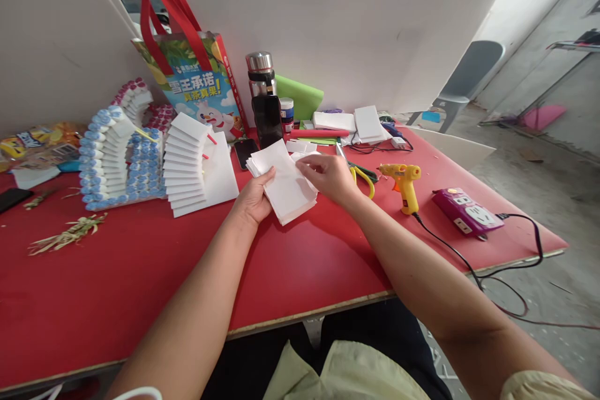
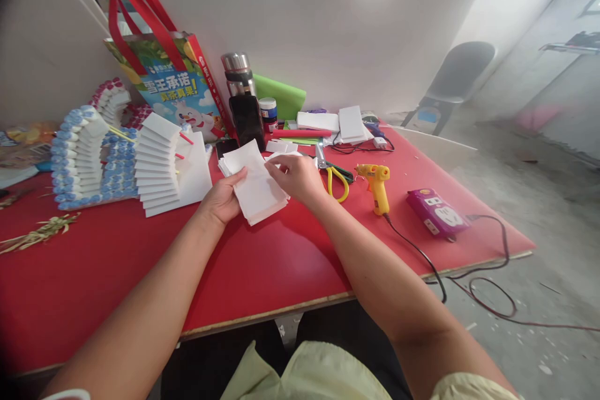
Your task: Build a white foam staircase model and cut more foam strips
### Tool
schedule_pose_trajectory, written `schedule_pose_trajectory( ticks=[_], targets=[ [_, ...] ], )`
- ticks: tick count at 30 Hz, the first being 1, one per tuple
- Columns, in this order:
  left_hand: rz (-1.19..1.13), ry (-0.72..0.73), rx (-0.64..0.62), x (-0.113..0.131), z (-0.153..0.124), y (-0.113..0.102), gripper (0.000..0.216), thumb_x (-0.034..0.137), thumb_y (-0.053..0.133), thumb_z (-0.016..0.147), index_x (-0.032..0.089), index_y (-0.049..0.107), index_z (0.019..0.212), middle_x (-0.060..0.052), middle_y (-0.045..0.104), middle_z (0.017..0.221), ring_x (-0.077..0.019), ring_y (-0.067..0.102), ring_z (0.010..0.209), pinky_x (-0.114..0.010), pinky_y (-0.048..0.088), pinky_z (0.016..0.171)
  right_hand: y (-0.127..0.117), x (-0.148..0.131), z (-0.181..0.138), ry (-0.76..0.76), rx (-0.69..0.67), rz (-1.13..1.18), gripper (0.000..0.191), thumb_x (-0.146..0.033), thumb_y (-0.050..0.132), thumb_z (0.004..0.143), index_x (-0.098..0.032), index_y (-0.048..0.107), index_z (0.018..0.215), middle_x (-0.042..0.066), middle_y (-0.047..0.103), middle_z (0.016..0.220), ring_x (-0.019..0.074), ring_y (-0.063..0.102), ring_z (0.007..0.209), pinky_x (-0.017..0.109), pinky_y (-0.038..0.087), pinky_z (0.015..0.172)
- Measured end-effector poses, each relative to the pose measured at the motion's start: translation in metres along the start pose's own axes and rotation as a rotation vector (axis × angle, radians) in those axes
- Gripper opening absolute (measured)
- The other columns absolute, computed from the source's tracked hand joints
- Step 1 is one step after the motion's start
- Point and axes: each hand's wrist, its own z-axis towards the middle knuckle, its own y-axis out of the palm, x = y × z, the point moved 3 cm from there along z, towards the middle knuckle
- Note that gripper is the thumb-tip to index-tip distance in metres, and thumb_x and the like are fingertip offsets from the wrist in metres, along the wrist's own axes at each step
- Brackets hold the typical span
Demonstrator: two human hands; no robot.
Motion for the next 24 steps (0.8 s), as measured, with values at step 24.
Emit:
schedule_pose_trajectory(
  ticks=[24],
  targets=[
    [0.013,0.053,0.107,0.014,0.002,-0.009,0.044,0.020,0.061,0.093,0.005,0.058,0.134,-0.019,0.076,0.106,-0.0285,0.075,0.096,-0.044,0.057,0.097,-0.041,0.027,0.016,-0.184,0.014,-0.210,0.048,-0.010,0.053,0.068,-0.022,0.065,0.112,0.009,0.061,0.133,0.0318,0.048,0.131,0.053,0.039,0.110]
  ],
)
